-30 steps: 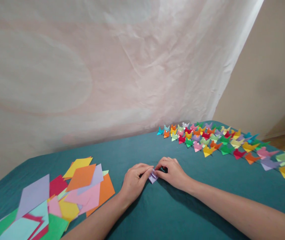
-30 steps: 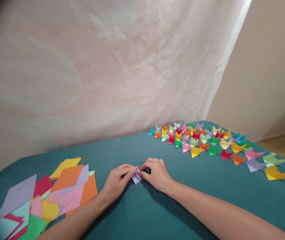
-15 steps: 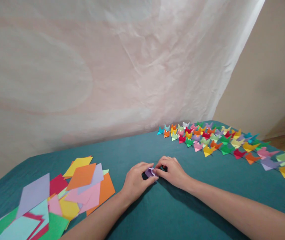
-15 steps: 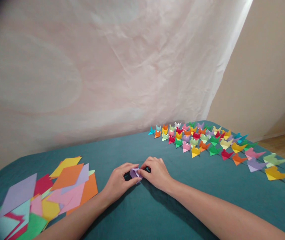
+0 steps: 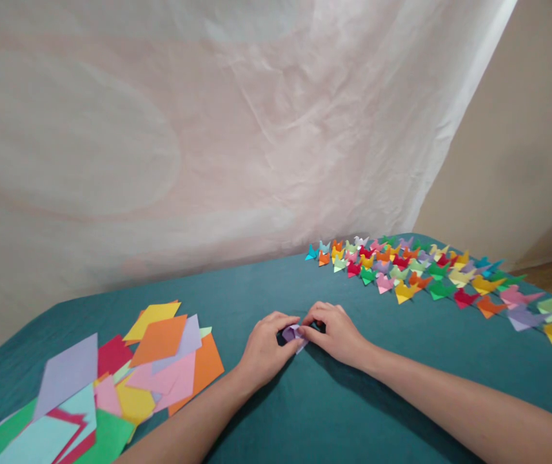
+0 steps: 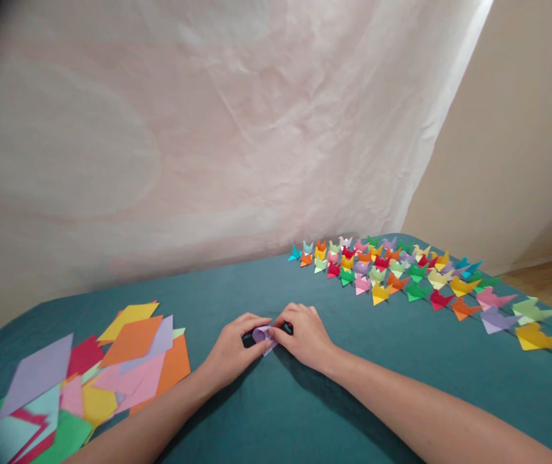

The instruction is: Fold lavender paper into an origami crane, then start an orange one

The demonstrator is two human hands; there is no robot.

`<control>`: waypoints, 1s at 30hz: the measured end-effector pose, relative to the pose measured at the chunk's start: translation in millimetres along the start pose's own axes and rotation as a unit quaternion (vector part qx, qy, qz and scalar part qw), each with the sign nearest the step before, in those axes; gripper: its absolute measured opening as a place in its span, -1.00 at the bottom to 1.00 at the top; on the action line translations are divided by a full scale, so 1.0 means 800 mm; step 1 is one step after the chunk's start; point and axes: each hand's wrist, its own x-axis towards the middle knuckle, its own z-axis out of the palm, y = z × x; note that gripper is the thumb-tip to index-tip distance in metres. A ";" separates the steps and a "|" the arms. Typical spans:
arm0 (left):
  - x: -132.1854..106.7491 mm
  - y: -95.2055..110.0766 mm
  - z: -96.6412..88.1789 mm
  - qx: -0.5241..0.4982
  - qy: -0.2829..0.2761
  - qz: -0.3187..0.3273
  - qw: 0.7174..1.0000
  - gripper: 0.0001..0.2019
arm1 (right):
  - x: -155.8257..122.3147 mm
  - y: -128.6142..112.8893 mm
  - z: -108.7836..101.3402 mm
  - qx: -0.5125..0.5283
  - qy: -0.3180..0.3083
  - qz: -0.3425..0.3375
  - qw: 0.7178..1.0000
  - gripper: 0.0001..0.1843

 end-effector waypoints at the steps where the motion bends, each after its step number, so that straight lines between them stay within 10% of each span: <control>1: 0.000 0.001 -0.001 -0.004 -0.004 0.003 1.000 -0.73 | -0.001 0.001 0.000 0.000 0.002 -0.003 1.000 -0.87; 30: -0.005 0.002 0.003 0.099 0.014 0.040 0.994 -0.82 | -0.007 0.003 0.008 -0.215 0.046 -0.187 0.957 -0.84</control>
